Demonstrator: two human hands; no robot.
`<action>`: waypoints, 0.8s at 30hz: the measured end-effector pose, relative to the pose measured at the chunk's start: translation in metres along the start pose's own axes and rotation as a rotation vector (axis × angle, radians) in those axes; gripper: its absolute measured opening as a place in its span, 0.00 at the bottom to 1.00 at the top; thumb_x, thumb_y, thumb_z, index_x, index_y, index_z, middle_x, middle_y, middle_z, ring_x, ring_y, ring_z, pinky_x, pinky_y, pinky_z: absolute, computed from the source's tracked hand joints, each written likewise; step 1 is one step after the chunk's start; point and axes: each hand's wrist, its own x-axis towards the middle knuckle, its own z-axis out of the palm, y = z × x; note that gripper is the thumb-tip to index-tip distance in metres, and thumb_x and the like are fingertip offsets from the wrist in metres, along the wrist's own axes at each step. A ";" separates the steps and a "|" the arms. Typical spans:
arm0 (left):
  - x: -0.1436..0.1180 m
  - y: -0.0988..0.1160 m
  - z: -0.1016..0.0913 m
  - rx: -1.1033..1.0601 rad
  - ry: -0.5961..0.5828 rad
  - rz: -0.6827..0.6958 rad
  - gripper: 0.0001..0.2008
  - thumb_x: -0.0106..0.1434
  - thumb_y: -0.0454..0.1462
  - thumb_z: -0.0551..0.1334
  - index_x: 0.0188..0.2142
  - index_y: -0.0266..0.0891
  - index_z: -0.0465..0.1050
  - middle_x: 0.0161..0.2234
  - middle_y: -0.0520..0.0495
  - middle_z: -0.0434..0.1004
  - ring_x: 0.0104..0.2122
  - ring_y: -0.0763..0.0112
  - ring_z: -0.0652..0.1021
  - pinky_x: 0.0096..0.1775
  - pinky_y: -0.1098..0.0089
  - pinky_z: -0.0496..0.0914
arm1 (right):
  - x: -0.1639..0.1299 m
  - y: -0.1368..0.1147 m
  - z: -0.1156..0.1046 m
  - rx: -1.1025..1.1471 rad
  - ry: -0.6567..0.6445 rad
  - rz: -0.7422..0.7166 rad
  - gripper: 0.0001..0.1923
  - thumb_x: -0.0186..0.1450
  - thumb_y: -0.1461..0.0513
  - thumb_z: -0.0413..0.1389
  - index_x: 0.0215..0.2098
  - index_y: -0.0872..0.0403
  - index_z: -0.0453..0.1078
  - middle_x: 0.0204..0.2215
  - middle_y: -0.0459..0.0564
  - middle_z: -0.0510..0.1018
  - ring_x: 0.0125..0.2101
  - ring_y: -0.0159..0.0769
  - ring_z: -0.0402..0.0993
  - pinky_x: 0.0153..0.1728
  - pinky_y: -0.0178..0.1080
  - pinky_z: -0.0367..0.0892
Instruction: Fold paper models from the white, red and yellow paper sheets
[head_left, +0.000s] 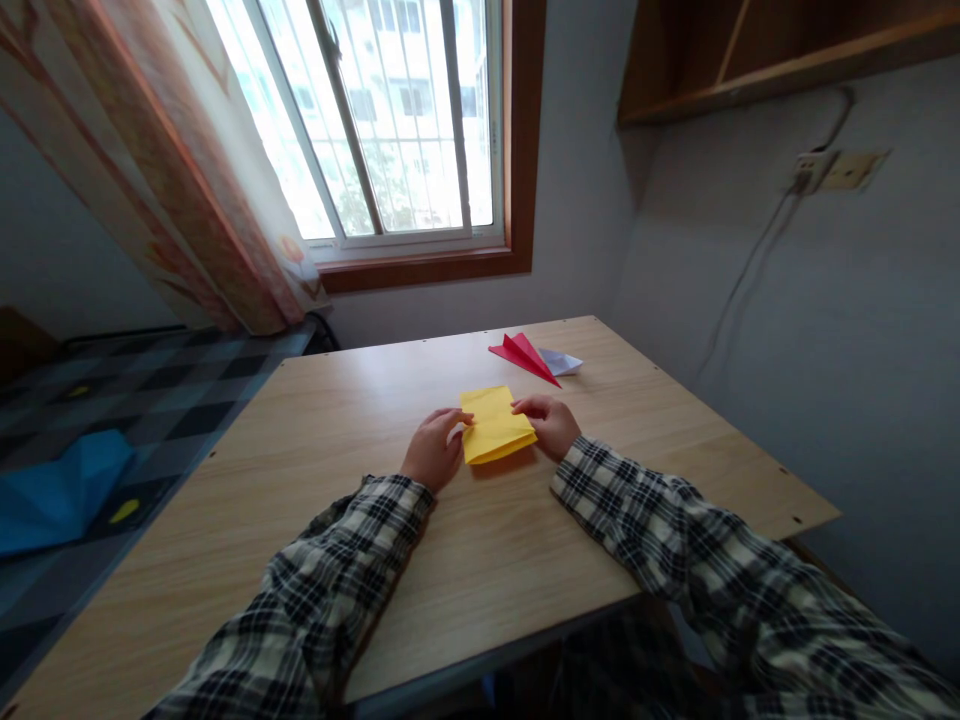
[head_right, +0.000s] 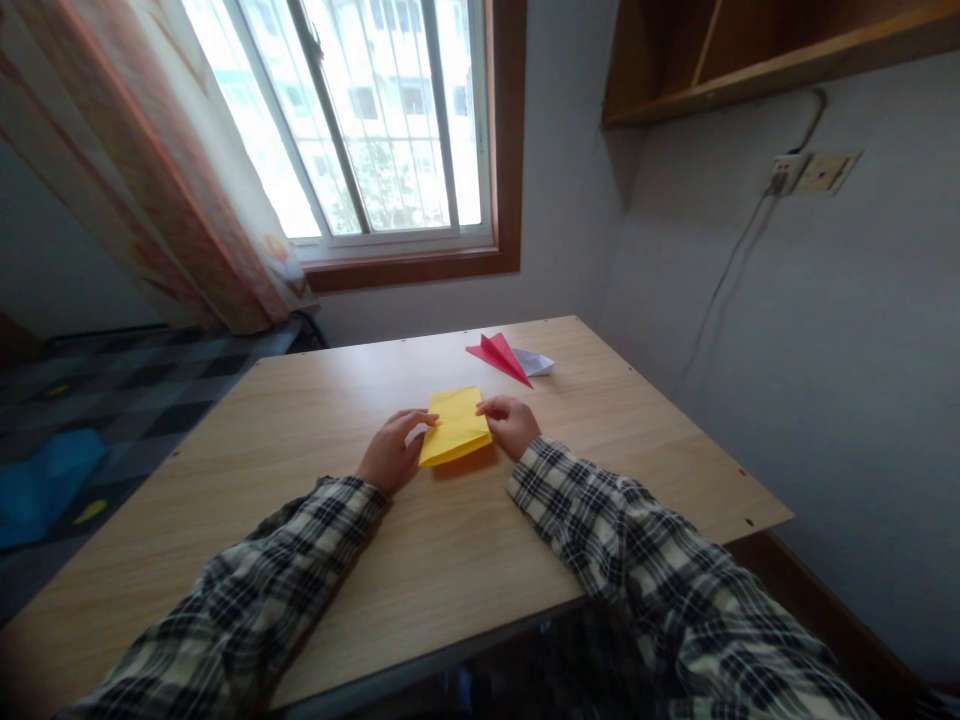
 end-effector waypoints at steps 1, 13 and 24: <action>0.000 -0.002 0.001 0.009 0.005 -0.005 0.16 0.59 0.26 0.53 0.41 0.40 0.74 0.45 0.46 0.79 0.49 0.62 0.75 0.55 0.57 0.70 | -0.001 -0.001 -0.001 -0.006 -0.004 -0.003 0.05 0.56 0.62 0.61 0.31 0.54 0.77 0.39 0.52 0.81 0.41 0.40 0.79 0.48 0.44 0.74; 0.000 -0.014 0.003 0.081 -0.080 -0.038 0.18 0.57 0.27 0.55 0.46 0.38 0.73 0.48 0.44 0.77 0.52 0.60 0.73 0.58 0.54 0.68 | 0.002 0.005 -0.011 -0.028 -0.044 0.043 0.05 0.55 0.61 0.62 0.30 0.54 0.77 0.41 0.53 0.81 0.44 0.42 0.79 0.49 0.46 0.74; 0.000 -0.011 0.003 0.098 -0.102 0.000 0.16 0.58 0.29 0.58 0.46 0.40 0.74 0.49 0.43 0.76 0.53 0.59 0.73 0.58 0.53 0.68 | 0.003 0.005 -0.013 0.052 -0.061 0.068 0.09 0.55 0.58 0.63 0.33 0.53 0.77 0.40 0.53 0.82 0.42 0.43 0.79 0.49 0.47 0.73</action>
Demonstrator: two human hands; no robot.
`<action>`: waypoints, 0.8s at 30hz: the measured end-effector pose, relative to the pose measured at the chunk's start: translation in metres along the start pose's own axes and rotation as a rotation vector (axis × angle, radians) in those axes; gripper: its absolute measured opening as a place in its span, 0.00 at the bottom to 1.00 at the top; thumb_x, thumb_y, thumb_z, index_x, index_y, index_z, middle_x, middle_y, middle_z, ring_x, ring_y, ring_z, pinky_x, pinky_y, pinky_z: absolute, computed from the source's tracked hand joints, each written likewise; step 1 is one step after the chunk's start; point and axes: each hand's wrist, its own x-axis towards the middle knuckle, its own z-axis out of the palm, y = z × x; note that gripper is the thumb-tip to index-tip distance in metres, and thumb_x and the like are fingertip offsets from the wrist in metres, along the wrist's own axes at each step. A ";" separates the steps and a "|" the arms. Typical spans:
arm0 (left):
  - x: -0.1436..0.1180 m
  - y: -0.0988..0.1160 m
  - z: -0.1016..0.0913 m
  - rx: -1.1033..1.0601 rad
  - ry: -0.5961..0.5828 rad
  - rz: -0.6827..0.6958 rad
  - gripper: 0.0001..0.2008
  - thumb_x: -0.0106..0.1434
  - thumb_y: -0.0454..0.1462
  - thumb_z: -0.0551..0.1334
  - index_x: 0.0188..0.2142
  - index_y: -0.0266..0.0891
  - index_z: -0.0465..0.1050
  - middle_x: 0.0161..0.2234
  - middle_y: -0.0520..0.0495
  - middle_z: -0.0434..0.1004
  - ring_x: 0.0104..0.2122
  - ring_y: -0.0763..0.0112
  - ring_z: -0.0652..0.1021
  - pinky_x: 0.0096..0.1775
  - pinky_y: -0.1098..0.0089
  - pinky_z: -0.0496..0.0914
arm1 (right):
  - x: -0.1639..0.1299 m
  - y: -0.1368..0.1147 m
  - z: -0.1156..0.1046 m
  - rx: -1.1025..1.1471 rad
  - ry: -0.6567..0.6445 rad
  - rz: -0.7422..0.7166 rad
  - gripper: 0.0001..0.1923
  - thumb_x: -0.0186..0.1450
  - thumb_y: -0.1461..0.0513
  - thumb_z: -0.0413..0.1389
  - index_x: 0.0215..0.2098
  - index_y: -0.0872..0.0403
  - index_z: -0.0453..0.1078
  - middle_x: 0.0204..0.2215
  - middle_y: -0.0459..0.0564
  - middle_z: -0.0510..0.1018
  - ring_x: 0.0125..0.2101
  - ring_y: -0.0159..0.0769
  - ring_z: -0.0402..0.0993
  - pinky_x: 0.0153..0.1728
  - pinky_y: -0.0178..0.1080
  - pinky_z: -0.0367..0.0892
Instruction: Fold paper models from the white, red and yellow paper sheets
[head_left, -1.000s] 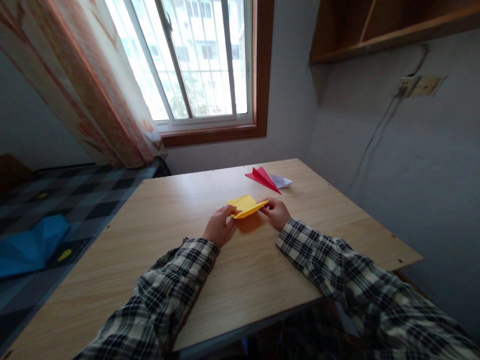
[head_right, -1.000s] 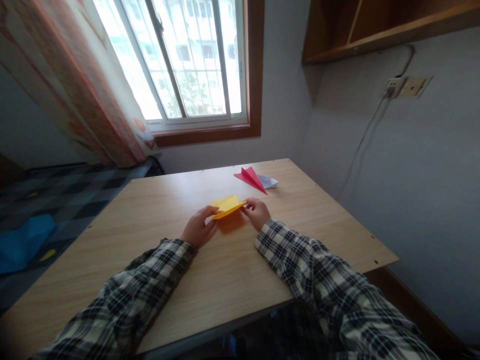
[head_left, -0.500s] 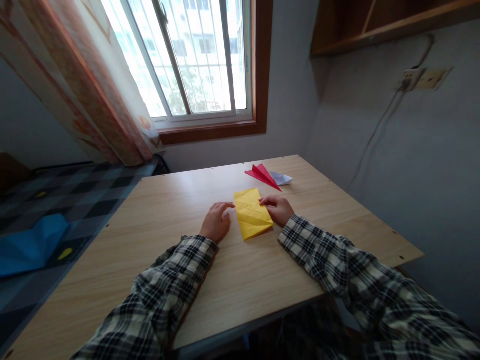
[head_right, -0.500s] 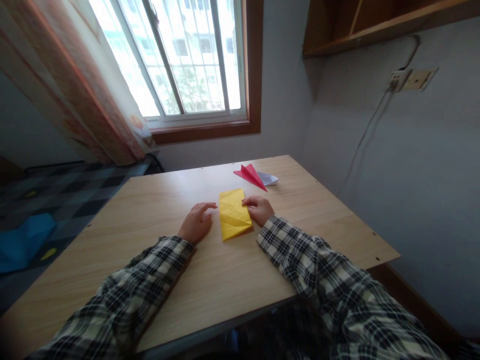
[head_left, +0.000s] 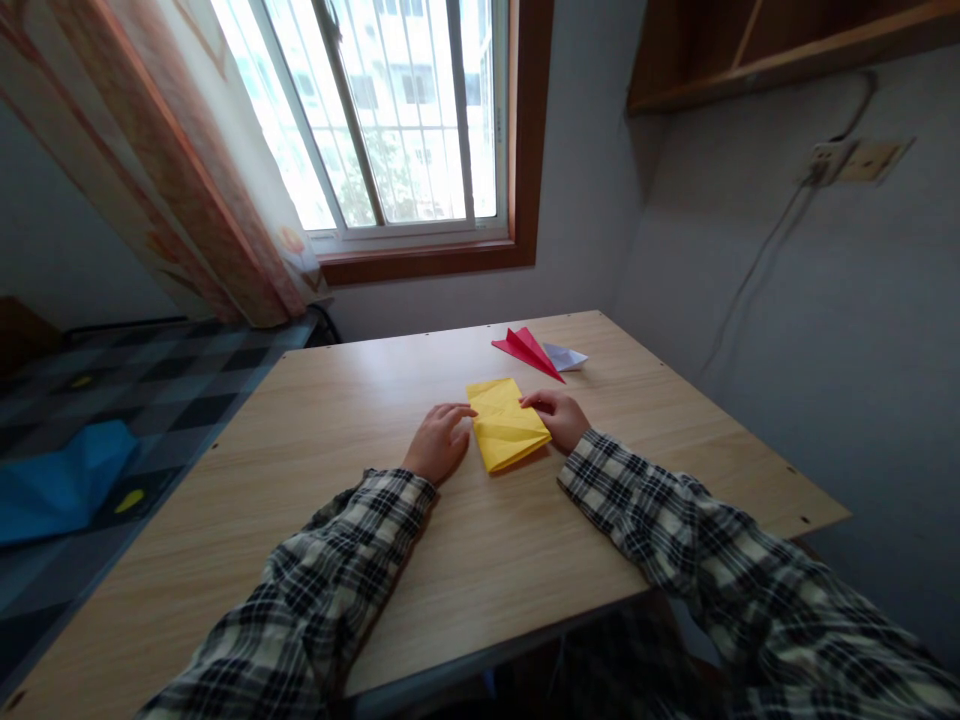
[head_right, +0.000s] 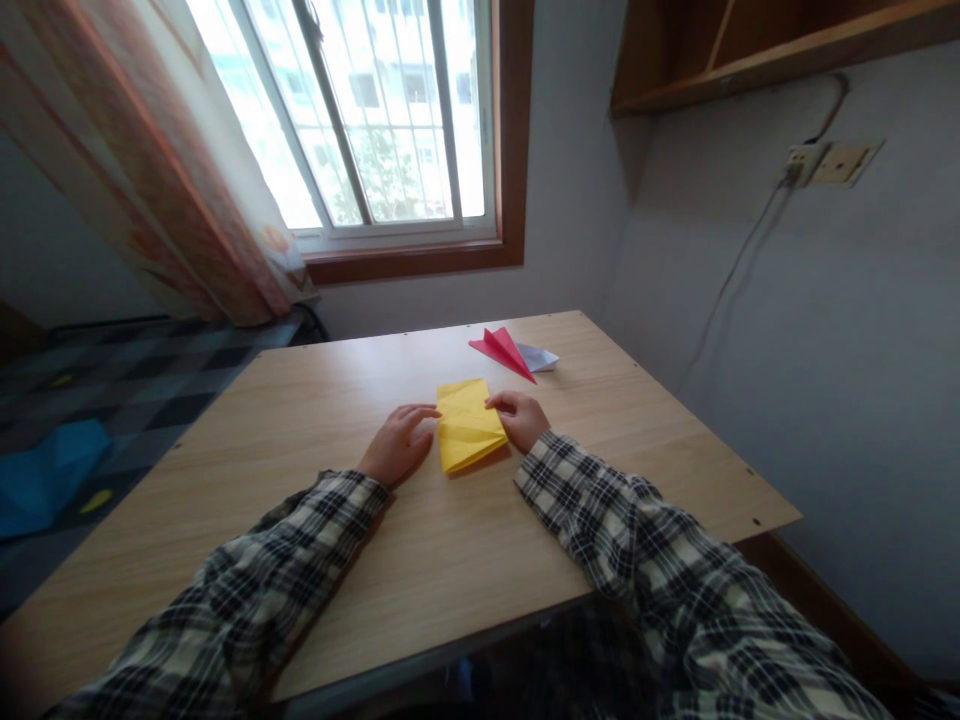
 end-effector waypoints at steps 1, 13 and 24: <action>0.000 0.001 0.000 0.003 0.003 0.011 0.16 0.58 0.30 0.59 0.46 0.40 0.74 0.50 0.43 0.76 0.53 0.58 0.73 0.57 0.53 0.68 | 0.000 0.001 0.000 0.029 -0.001 0.013 0.10 0.54 0.58 0.64 0.33 0.54 0.77 0.40 0.53 0.82 0.42 0.43 0.79 0.49 0.46 0.73; -0.001 0.014 -0.013 0.109 0.030 0.180 0.09 0.66 0.36 0.58 0.38 0.41 0.78 0.37 0.46 0.82 0.40 0.63 0.78 0.51 0.56 0.71 | -0.003 -0.010 -0.009 -0.006 -0.145 -0.020 0.23 0.53 0.54 0.67 0.45 0.52 0.75 0.44 0.54 0.81 0.48 0.46 0.77 0.50 0.48 0.72; -0.003 0.030 -0.015 0.191 -0.104 0.284 0.09 0.66 0.39 0.59 0.36 0.45 0.79 0.34 0.48 0.81 0.39 0.64 0.76 0.54 0.56 0.66 | -0.016 -0.023 -0.023 -0.501 -0.275 -0.472 0.15 0.58 0.59 0.62 0.44 0.49 0.78 0.45 0.52 0.82 0.50 0.45 0.76 0.56 0.50 0.67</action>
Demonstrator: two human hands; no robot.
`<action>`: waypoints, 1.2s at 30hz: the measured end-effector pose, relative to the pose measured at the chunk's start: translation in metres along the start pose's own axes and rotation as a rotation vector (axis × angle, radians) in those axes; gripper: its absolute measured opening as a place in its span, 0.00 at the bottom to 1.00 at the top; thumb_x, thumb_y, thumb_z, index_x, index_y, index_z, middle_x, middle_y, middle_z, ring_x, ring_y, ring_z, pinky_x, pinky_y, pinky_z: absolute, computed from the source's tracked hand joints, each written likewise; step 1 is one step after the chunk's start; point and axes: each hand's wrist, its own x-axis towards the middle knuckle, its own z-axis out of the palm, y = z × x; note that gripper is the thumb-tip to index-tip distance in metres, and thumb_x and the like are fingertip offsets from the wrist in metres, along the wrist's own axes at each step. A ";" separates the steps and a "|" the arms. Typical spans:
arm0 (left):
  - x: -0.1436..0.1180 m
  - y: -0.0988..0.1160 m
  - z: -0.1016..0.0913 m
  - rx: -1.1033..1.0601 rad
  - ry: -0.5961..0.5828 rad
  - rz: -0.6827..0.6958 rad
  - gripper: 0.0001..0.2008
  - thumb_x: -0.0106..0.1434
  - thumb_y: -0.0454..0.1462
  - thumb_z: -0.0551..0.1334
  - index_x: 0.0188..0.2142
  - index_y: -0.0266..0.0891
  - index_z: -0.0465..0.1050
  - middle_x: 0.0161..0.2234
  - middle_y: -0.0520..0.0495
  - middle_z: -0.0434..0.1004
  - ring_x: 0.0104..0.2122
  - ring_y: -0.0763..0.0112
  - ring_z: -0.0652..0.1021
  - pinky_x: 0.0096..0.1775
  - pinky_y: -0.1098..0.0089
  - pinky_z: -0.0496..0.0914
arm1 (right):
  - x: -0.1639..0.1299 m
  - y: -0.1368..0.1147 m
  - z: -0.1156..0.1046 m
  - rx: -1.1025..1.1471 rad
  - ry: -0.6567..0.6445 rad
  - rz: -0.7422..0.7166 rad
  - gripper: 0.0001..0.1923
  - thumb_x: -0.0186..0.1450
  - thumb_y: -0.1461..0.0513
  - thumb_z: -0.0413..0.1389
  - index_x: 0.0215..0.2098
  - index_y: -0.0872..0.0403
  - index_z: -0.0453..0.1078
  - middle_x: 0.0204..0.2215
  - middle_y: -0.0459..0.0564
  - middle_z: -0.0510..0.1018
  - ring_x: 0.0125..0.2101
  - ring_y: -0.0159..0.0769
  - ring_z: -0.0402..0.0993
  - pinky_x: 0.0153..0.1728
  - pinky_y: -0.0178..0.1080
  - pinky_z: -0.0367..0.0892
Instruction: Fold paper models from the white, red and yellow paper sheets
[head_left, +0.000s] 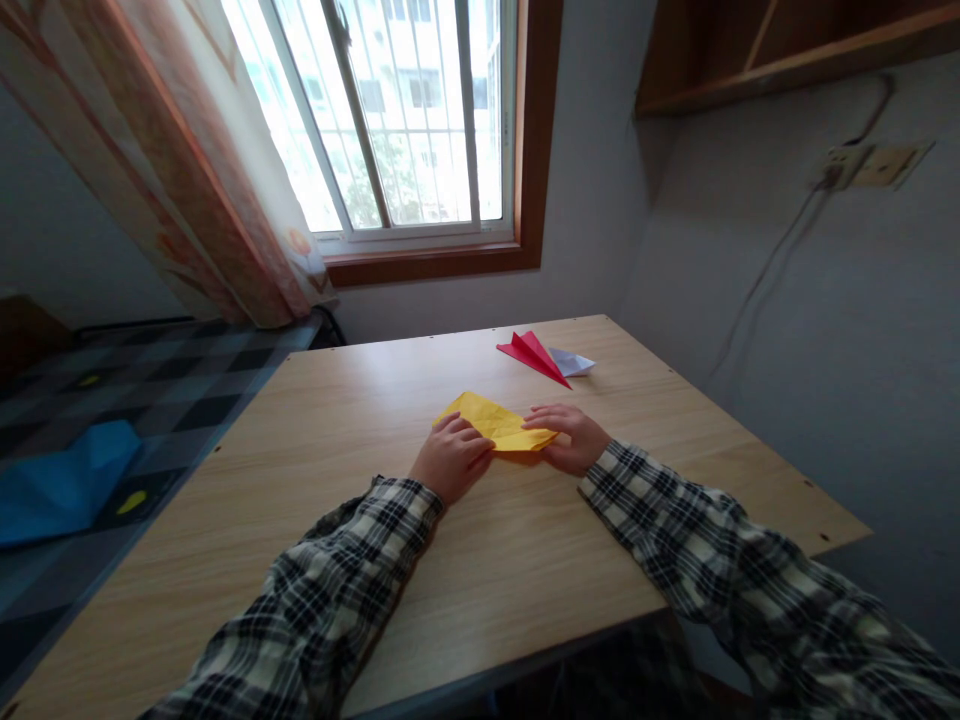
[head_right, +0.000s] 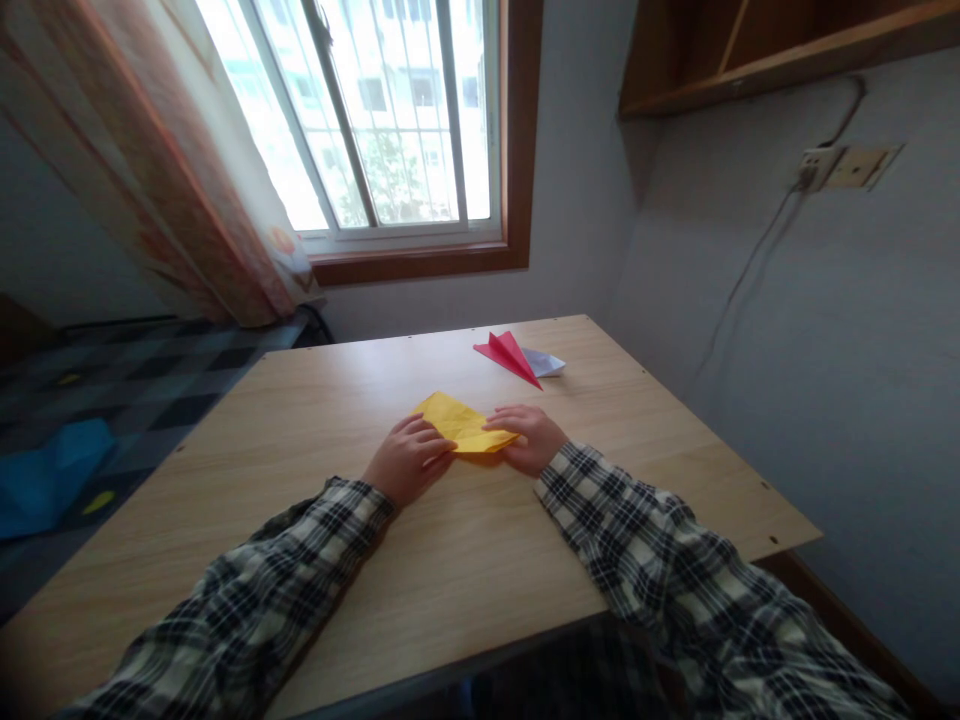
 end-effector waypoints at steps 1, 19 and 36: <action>0.001 0.001 0.000 -0.020 -0.024 0.017 0.10 0.67 0.41 0.59 0.37 0.45 0.80 0.34 0.47 0.80 0.39 0.64 0.76 0.51 0.57 0.68 | 0.000 0.002 0.002 0.014 -0.037 -0.023 0.13 0.57 0.60 0.62 0.42 0.48 0.79 0.43 0.51 0.83 0.48 0.44 0.77 0.54 0.49 0.69; -0.005 -0.018 0.023 -0.093 -0.115 -0.122 0.18 0.68 0.38 0.54 0.54 0.42 0.73 0.57 0.42 0.72 0.57 0.59 0.71 0.60 0.52 0.65 | 0.002 0.004 0.001 0.049 -0.141 0.132 0.10 0.63 0.54 0.58 0.32 0.49 0.79 0.33 0.49 0.83 0.39 0.41 0.78 0.47 0.43 0.70; -0.002 -0.014 0.019 -0.113 -0.092 -0.064 0.14 0.67 0.38 0.57 0.50 0.42 0.74 0.48 0.42 0.76 0.49 0.58 0.73 0.54 0.55 0.69 | 0.019 0.006 0.018 -0.427 -0.030 0.416 0.10 0.65 0.56 0.58 0.41 0.52 0.71 0.38 0.51 0.79 0.40 0.42 0.72 0.42 0.42 0.59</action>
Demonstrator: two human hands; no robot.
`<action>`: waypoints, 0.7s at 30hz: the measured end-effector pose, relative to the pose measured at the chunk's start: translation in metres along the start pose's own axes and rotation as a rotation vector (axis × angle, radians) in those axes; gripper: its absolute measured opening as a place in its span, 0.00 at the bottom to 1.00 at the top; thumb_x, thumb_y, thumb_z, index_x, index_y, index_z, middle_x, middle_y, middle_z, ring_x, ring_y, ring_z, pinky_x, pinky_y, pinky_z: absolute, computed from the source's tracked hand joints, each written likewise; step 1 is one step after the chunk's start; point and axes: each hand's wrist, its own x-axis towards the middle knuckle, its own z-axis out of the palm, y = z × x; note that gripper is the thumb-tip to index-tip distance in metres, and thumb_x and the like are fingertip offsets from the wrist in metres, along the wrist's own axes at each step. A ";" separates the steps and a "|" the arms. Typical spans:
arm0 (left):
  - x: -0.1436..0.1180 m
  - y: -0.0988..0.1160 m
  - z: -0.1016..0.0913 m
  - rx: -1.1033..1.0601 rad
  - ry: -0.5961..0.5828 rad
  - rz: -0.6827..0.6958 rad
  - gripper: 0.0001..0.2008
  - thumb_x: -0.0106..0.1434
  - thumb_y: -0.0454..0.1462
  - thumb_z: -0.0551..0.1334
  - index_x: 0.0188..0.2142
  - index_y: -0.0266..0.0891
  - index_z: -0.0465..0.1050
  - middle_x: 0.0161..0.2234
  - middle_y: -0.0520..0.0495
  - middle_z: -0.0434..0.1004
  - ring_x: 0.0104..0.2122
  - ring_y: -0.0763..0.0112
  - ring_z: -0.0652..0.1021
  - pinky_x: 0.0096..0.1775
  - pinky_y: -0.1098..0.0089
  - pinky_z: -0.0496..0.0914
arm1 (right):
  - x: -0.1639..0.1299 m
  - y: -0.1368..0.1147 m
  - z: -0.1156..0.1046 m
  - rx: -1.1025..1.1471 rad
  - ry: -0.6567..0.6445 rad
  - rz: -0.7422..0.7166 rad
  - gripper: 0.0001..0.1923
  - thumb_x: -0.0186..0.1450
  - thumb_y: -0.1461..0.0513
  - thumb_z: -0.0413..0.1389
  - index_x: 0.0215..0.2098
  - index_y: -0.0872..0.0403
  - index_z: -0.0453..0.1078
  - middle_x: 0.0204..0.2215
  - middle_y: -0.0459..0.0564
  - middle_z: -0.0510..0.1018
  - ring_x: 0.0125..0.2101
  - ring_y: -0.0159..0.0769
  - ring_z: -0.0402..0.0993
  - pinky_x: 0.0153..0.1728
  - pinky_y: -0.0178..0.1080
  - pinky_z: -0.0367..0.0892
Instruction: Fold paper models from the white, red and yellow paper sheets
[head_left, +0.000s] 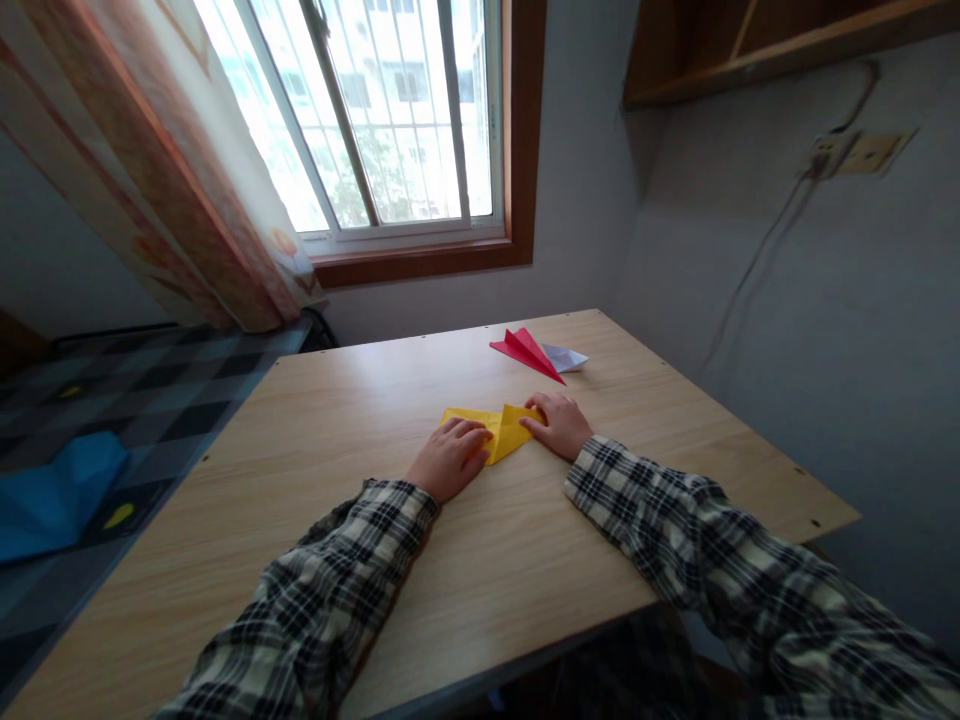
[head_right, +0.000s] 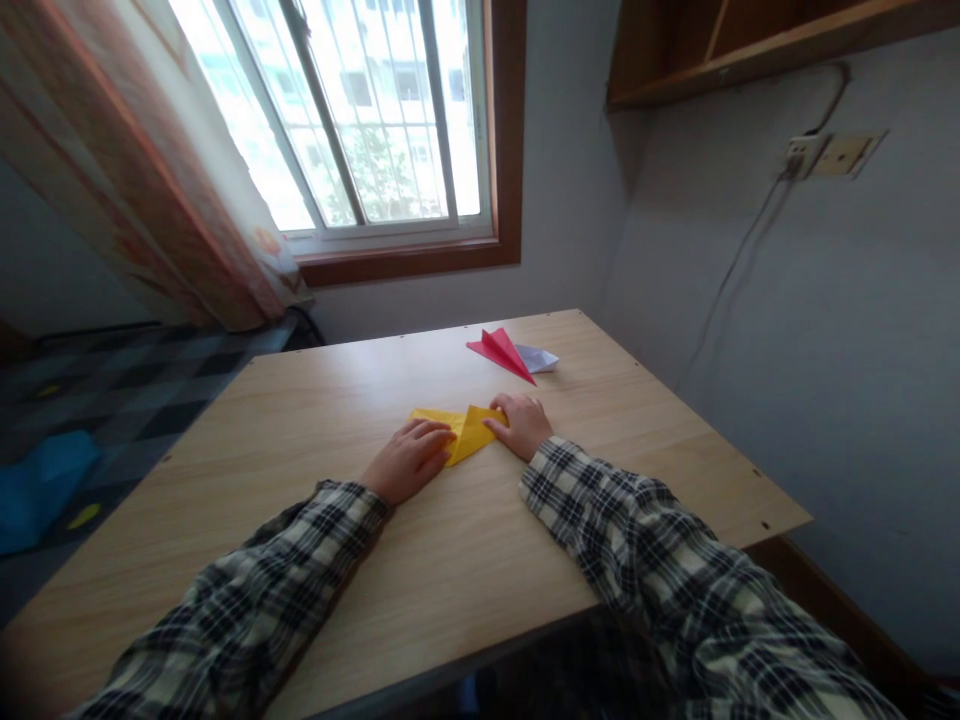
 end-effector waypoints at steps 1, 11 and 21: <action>0.000 -0.001 0.001 -0.021 0.002 -0.008 0.15 0.67 0.38 0.57 0.51 0.41 0.73 0.50 0.42 0.76 0.51 0.58 0.73 0.55 0.55 0.69 | 0.000 -0.001 0.001 -0.016 -0.003 0.005 0.10 0.65 0.56 0.58 0.42 0.52 0.71 0.38 0.51 0.79 0.41 0.43 0.71 0.42 0.42 0.59; 0.000 -0.001 0.002 -0.065 -0.082 0.054 0.21 0.69 0.35 0.52 0.59 0.46 0.68 0.63 0.44 0.65 0.61 0.59 0.68 0.62 0.52 0.63 | 0.000 -0.007 0.002 -0.077 -0.004 -0.005 0.10 0.64 0.57 0.59 0.42 0.52 0.69 0.38 0.52 0.78 0.42 0.44 0.71 0.43 0.43 0.58; 0.001 -0.001 0.001 -0.058 -0.100 0.098 0.21 0.69 0.34 0.51 0.58 0.45 0.70 0.59 0.47 0.72 0.58 0.60 0.70 0.61 0.52 0.65 | -0.001 -0.006 0.000 -0.031 0.002 -0.016 0.08 0.66 0.58 0.58 0.42 0.52 0.70 0.41 0.51 0.77 0.45 0.43 0.70 0.45 0.43 0.59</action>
